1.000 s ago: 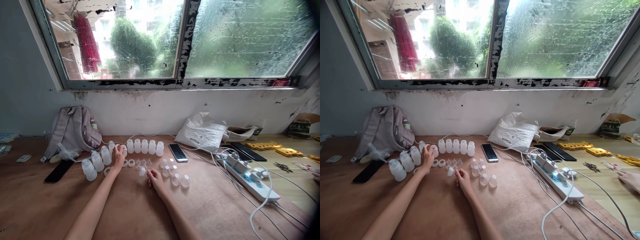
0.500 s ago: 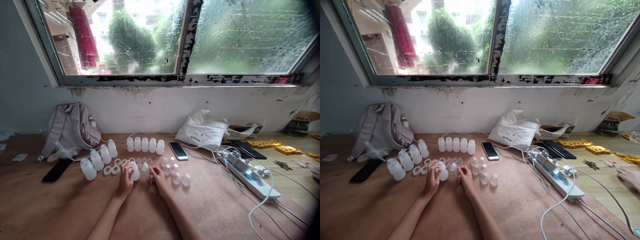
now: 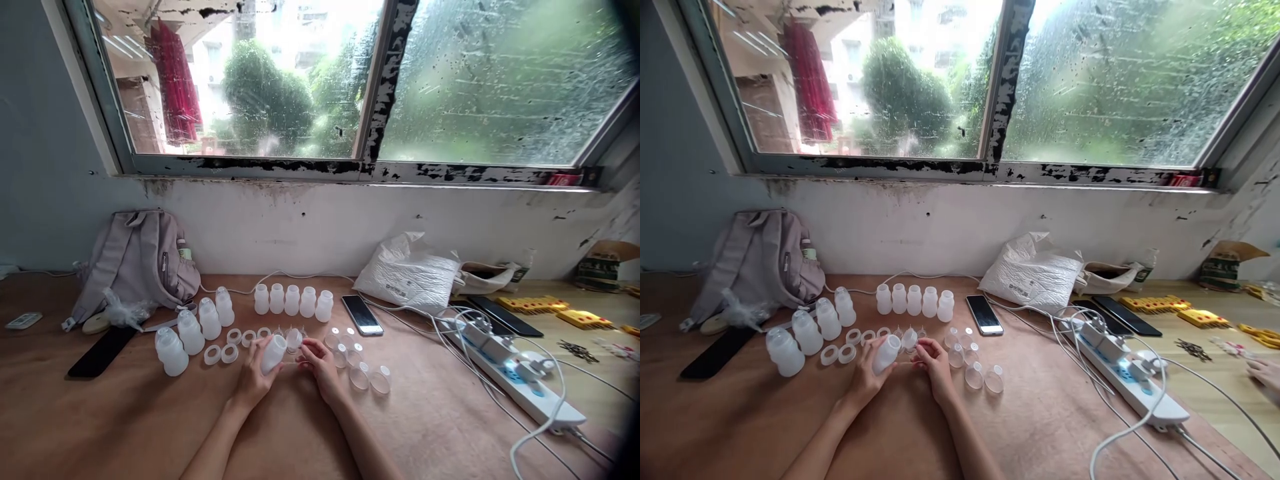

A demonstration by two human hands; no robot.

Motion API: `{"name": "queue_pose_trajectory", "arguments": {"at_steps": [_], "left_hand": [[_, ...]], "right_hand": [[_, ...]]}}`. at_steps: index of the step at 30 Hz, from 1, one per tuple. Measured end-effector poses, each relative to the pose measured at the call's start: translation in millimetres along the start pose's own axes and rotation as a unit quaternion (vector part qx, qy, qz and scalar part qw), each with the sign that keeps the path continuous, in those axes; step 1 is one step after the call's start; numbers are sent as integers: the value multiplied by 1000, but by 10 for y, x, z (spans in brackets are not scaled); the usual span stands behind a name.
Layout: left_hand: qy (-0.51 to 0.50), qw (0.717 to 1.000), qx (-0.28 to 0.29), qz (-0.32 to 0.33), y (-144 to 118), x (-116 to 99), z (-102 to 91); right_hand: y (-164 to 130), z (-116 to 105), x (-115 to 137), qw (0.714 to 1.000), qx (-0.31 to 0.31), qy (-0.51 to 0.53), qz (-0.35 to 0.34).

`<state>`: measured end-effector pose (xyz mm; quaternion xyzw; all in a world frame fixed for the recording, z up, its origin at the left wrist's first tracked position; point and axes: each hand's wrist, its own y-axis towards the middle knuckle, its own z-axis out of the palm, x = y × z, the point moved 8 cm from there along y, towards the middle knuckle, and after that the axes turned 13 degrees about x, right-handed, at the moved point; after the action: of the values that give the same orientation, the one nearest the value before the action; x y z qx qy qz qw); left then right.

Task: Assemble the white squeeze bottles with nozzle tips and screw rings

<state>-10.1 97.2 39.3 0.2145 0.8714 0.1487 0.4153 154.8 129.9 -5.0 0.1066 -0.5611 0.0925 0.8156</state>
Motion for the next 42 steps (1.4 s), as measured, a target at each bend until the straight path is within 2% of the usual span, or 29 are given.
{"name": "queue_pose_trajectory", "arguments": {"at_steps": [4,7,15,22,26,30,33,35,37,40,42], "left_hand": [[-1,999,43,-10,4,-4,-18],[28,997,69,28,2,-53,-8],[57,994,75,60,-11,-121,-13],[65,991,78,81,-46,-195,-41],[66,991,80,88,-76,-196,-30],[47,989,105,92,-101,-220,22],[-2,990,121,71,-95,-240,41],[-64,989,126,37,-72,-224,49],[-148,979,137,-5,-47,-181,86],[-254,951,171,-50,-29,-125,193],[-262,946,182,-62,-31,-105,240]], "right_hand": [[-10,34,54,999,12,-40,-13],[-20,29,117,996,19,-86,-25],[-19,-36,221,978,39,-197,-56],[-64,-12,202,967,47,-249,-28],[-108,19,268,944,30,-325,-51],[-138,41,315,926,3,-373,-60],[-167,23,326,937,-18,-346,-33],[-193,36,345,961,-11,-277,-20],[-207,116,347,985,37,-166,-6],[-218,306,319,990,132,-41,27],[-208,335,293,990,128,-37,40]]}}
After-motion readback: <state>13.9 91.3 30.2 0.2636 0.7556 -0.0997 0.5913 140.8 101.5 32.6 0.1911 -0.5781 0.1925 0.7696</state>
